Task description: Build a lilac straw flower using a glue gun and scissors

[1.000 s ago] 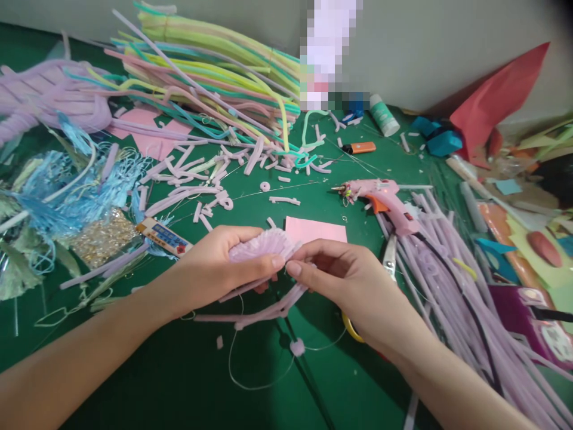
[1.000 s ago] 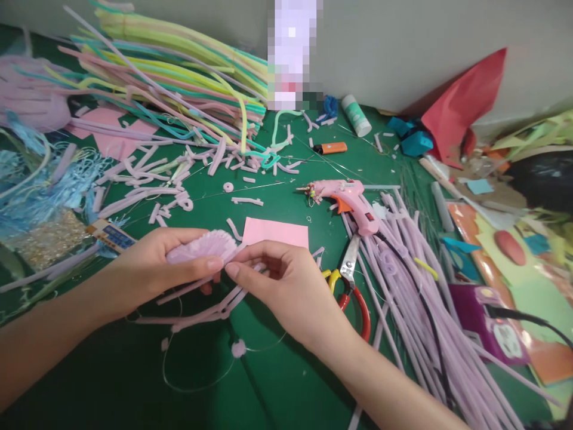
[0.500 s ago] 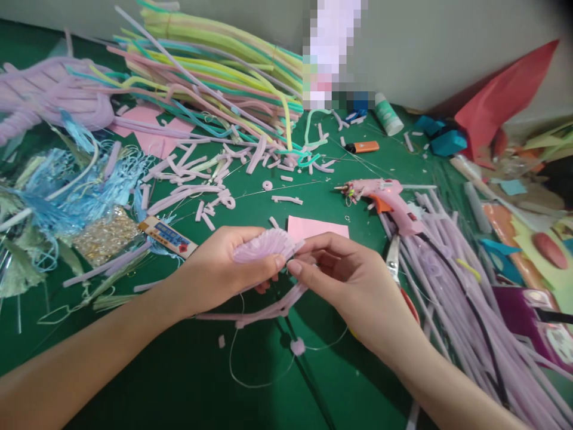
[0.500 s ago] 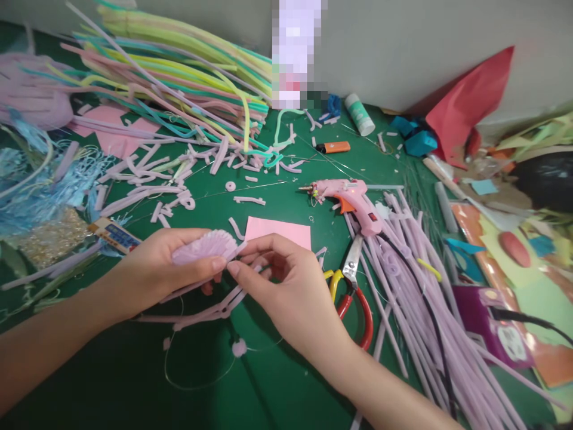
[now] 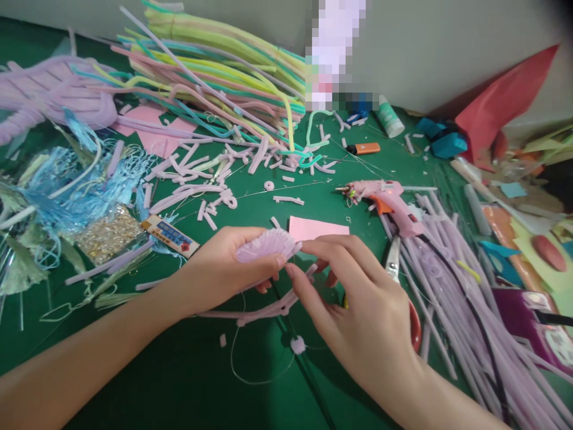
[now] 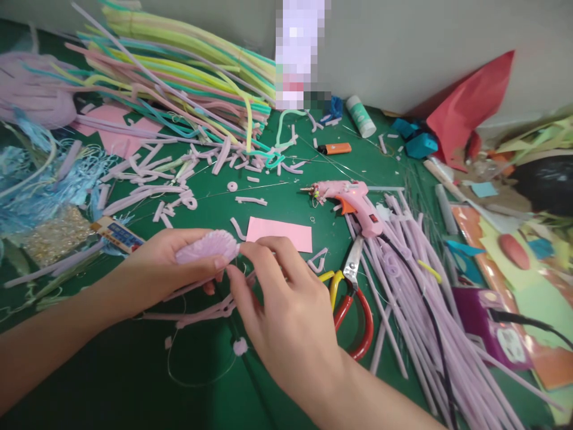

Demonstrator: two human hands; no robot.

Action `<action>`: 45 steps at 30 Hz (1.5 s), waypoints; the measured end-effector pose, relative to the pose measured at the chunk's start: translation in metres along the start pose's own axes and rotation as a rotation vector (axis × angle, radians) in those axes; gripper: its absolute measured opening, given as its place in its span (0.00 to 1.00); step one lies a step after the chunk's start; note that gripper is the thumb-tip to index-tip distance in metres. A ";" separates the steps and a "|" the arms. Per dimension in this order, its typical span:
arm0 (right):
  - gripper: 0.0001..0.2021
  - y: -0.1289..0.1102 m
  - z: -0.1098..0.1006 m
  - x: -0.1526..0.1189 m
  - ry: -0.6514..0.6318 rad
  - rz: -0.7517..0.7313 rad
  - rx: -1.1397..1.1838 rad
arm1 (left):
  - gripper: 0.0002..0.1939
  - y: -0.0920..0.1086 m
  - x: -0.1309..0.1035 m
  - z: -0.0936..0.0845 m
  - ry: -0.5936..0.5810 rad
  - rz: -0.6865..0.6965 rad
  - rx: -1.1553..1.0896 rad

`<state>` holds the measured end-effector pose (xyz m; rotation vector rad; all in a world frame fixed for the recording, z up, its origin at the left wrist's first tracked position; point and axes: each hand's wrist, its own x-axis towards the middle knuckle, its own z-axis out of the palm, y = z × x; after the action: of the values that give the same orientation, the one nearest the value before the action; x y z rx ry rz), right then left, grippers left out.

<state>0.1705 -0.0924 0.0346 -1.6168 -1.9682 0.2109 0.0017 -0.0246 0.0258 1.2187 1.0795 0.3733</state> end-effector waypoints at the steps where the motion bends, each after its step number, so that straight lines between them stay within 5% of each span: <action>1: 0.05 0.000 0.001 -0.001 0.010 -0.012 -0.019 | 0.11 0.000 0.000 0.001 0.016 0.004 0.003; 7: 0.11 -0.001 0.006 -0.009 0.055 -0.204 -0.276 | 0.12 0.000 0.003 -0.004 -0.078 -0.011 0.004; 10: 0.10 0.001 0.002 -0.004 0.045 -0.194 -0.184 | 0.13 0.000 0.004 -0.007 -0.093 -0.013 0.024; 15: 0.16 0.017 -0.007 0.019 -0.145 0.493 0.478 | 0.14 0.001 -0.002 -0.005 0.027 0.007 0.083; 19: 0.20 0.025 -0.002 0.030 -0.329 0.722 0.789 | 0.14 0.001 -0.006 0.000 0.071 0.037 0.063; 33: 0.15 0.013 0.000 0.030 -0.397 0.711 0.787 | 0.15 0.004 -0.006 -0.003 0.025 0.060 0.106; 41: 0.06 0.007 0.009 0.021 -0.166 0.492 0.591 | 0.15 0.000 -0.005 -0.003 0.033 0.076 0.093; 45: 0.08 0.011 0.006 0.020 -0.220 0.517 0.647 | 0.15 0.001 -0.005 -0.008 -0.048 0.087 0.152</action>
<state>0.1744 -0.0693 0.0311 -1.6460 -1.3566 1.1379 -0.0073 -0.0229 0.0290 1.4061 1.0298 0.3319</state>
